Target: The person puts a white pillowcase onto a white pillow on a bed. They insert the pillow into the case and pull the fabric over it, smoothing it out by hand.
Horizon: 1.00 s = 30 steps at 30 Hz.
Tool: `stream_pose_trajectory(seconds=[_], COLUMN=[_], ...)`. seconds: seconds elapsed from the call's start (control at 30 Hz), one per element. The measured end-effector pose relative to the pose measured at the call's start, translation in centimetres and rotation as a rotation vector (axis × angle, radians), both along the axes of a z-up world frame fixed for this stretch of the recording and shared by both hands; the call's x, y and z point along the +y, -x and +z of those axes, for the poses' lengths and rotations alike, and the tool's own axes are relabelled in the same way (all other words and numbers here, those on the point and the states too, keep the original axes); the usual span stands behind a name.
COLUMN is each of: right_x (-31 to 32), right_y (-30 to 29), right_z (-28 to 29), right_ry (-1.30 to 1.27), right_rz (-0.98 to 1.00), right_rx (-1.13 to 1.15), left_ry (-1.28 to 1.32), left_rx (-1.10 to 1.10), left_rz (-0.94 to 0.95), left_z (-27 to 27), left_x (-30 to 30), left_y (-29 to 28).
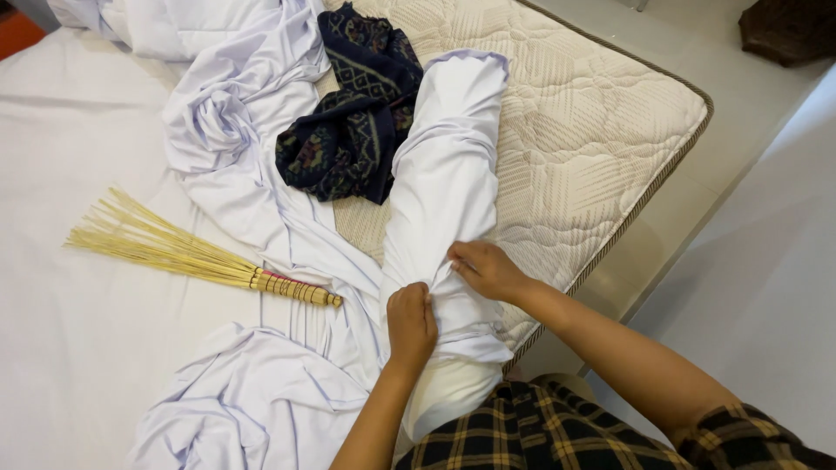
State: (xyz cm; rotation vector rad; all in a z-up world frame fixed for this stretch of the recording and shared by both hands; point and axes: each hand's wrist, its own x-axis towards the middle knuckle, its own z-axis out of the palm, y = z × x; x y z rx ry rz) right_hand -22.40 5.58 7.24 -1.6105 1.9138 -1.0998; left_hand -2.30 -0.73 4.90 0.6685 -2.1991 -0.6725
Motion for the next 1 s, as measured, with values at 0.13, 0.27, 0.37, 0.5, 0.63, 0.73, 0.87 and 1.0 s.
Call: stream_pose_trajectory(seconds=[0.13, 0.27, 0.37, 0.5, 0.63, 0.73, 0.87, 1.0], right_x=[3.5, 6.4, 6.8, 7.8, 6.8, 4.1, 1.3, 0.3], right_y=[-3.1, -5.9, -4.8, -2.3, 0.4, 1.8, 2.1, 5.4], right_z=[-1.9, 0.0, -0.4, -0.7, -1.5, 0.0, 0.8, -4.0], right_ry=[-0.214, -0.249, -0.215, -0.260, -0.182, -0.206, -0.330, -0.509], right_rz=[0.030, 0.051, 0.125, 0.193, -0.027, -0.196, -0.245, -0.292], right_rx=[-0.010, -0.165, -0.178, -0.151, -0.329, -0.132, 0.181, 0.251], left_ry=[-0.138, -0.062, -0.045, -0.035, 0.073, 0.222, 0.347, 0.396], left_rx=[-0.142, -0.264, -0.236, -0.345, -0.414, -0.463, -0.543, -0.403], left_rz=[-0.029, -0.088, -0.103, -0.183, -0.252, -0.313, -0.434, -0.415], left_z=[0.6, 1.8, 4.6, 3.3, 0.6, -2.3, -4.5, -6.4], left_x=[0.1, 1.5, 3.8, 5.3, 6.3, 6.8, 10.9, 10.6], left_y=[-1.1, -2.1, -2.3, -2.2, 1.0, 5.5, 10.0, 10.6])
